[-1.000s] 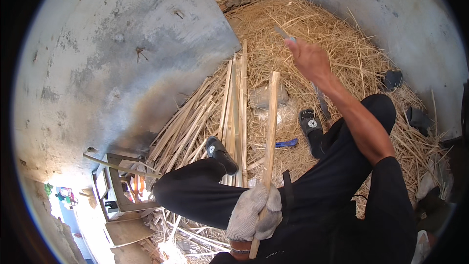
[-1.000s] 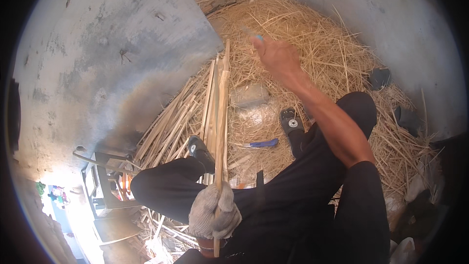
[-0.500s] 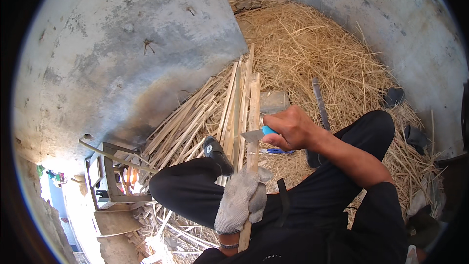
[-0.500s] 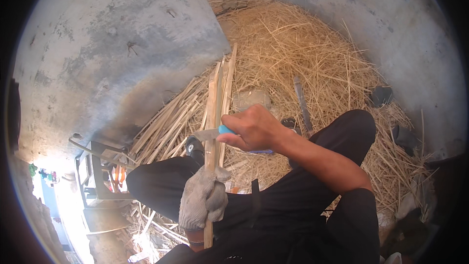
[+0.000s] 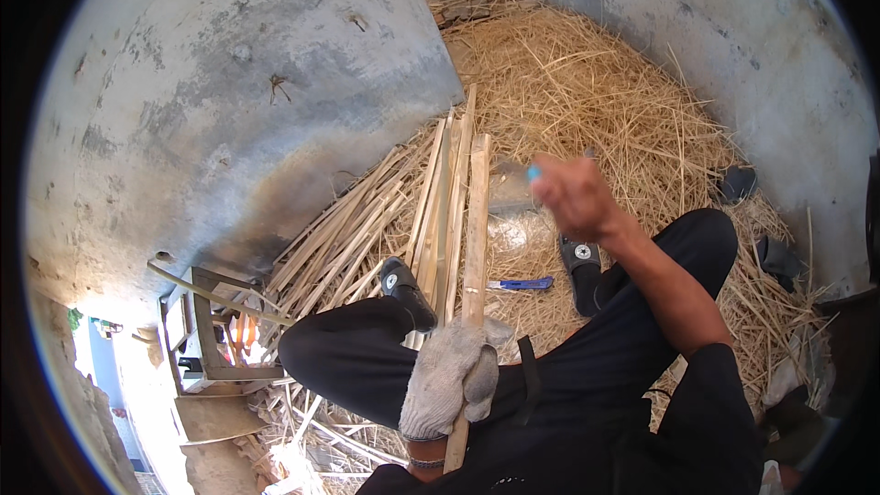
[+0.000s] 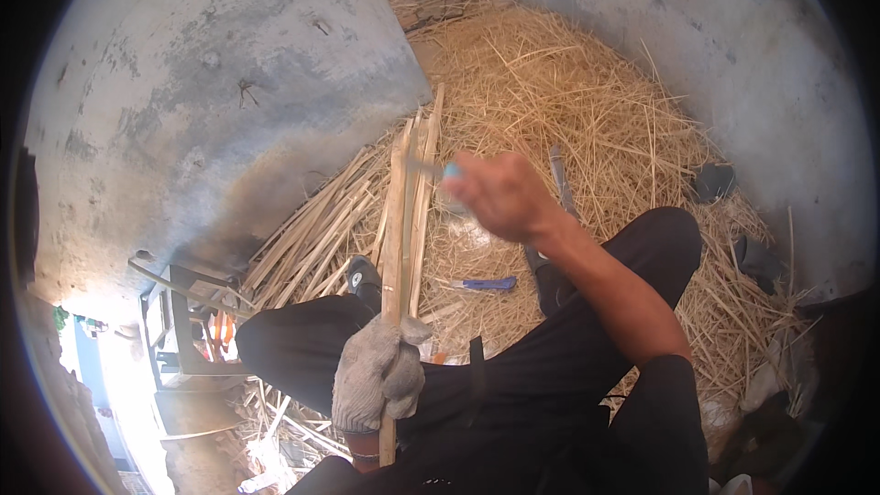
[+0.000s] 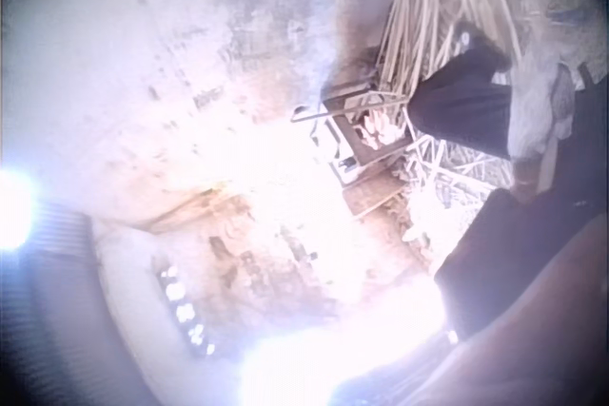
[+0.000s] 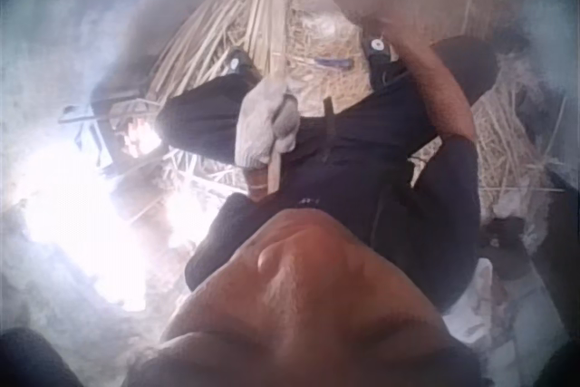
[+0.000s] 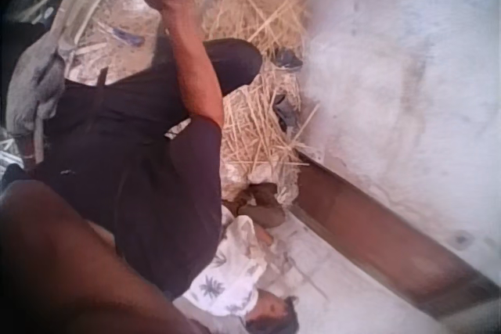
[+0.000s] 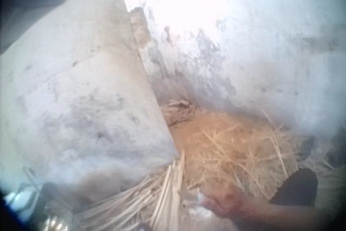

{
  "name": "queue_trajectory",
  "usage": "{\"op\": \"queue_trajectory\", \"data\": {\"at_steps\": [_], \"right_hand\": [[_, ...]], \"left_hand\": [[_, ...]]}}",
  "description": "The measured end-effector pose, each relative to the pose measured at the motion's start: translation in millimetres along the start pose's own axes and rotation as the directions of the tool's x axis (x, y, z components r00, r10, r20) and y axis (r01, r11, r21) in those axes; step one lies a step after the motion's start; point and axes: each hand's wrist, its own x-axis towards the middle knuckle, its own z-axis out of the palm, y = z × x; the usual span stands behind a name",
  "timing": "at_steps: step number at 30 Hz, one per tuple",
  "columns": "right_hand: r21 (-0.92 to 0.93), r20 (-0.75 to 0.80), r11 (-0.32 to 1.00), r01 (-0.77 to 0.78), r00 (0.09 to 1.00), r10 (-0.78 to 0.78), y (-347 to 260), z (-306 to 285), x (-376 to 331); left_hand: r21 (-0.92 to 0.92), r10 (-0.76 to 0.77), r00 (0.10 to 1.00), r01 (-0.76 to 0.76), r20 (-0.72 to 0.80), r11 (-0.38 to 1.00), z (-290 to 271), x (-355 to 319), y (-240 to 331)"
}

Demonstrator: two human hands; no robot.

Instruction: The person sits on a straw-covered floor and uses a knife to split a long bamboo stick into thin strips. They hold the bamboo with a gloved left hand and repeatedly slice downward with the knife in the right hand, separating the material into narrow pieces.

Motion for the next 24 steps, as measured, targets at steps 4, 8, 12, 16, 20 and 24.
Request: {"op": "queue_trajectory", "data": {"at_steps": [4, 8, 12, 16, 20, 24], "right_hand": [[-0.001, 0.173, 0.994, 0.106, 0.979, -0.104, -22.0, 13.4, -4.2], [-0.111, 0.135, 0.989, 0.099, 0.987, -0.084, -24.0, 17.4, -5.5], [-0.364, -0.023, 0.878, -0.311, 0.945, 0.325, 29.8, 18.3, 5.2], [-0.178, -0.104, 0.912, -0.369, 0.929, 0.355, 50.3, -10.6, 17.2], [0.002, -0.024, 1.0, 0.011, 1.0, -0.011, 4.6, 6.0, 0.7], [0.063, 0.171, 0.992, 0.112, 0.978, -0.121, -20.2, 18.4, -2.6]], "left_hand": [[0.085, 0.051, 0.998, -0.047, -0.042, 0.995, -1.7, 0.9, -3.6], [0.165, -0.007, 0.994, 0.025, -0.108, 0.986, 2.3, -2.2, 4.0], [0.122, -0.125, 0.989, 0.134, -0.078, 0.983, -5.7, -13.0, 1.6], [0.187, -0.016, 0.998, 0.026, -0.052, 0.982, 9.2, -23.2, 0.2], [0.11, 0.119, 0.99, -0.11, -0.079, 0.988, -1.9, -8.5, -3.8], [0.157, 0.054, 0.996, -0.043, -0.066, 0.987, 3.4, -6.2, 2.2]]}}
